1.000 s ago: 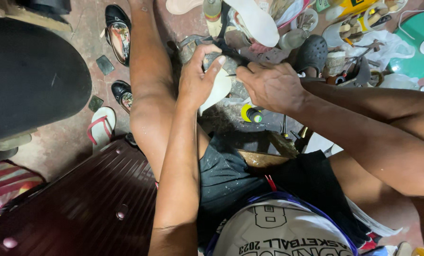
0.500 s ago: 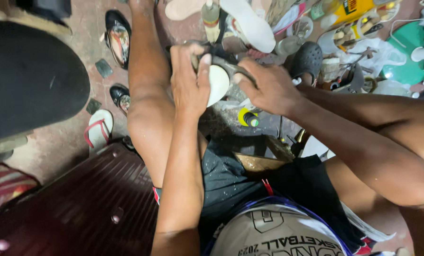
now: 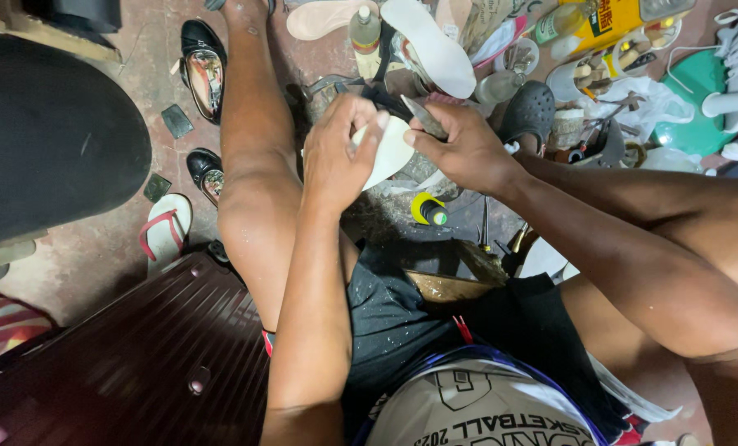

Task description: The person is repairing a white shoe sole by scraping and smoothing its surface with a small metal tool. They hold the sole in their left hand and use the tool in their right hand to work along the edges and center. The person occasionally wipes the sole with a cloth and continues scraping.

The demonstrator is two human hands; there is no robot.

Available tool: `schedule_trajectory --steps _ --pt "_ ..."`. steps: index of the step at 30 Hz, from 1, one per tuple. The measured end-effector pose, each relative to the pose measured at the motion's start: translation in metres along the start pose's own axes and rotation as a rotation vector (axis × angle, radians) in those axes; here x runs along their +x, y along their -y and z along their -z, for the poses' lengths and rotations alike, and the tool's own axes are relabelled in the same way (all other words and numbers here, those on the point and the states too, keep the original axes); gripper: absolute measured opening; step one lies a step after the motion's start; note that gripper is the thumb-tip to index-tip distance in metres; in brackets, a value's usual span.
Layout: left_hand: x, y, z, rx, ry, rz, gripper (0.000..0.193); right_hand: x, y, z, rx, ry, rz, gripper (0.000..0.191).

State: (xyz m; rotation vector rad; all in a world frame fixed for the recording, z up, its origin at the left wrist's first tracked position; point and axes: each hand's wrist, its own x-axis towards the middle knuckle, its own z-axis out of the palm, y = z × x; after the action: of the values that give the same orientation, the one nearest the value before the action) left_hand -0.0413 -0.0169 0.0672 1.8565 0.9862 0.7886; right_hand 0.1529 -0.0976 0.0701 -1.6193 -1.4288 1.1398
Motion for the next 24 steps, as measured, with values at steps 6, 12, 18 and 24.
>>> schedule_trajectory --steps 6,12,18,24 --pt "-0.012 0.001 0.007 -0.153 0.021 0.107 0.011 0.001 0.006 0.004 -0.189 0.063 -0.150 0.025" --pt "-0.003 0.011 0.015 -0.103 0.058 0.058 0.009 0.010 0.008 0.024 -0.892 0.131 0.163 0.026" --pt "0.001 0.009 0.018 0.016 0.083 0.009 0.012 0.009 0.009 0.021 -0.848 0.129 0.286 0.022" --pt "0.001 0.007 0.018 -0.027 0.089 -0.034 0.012 0.017 0.013 0.019 -0.967 0.178 0.244 0.019"
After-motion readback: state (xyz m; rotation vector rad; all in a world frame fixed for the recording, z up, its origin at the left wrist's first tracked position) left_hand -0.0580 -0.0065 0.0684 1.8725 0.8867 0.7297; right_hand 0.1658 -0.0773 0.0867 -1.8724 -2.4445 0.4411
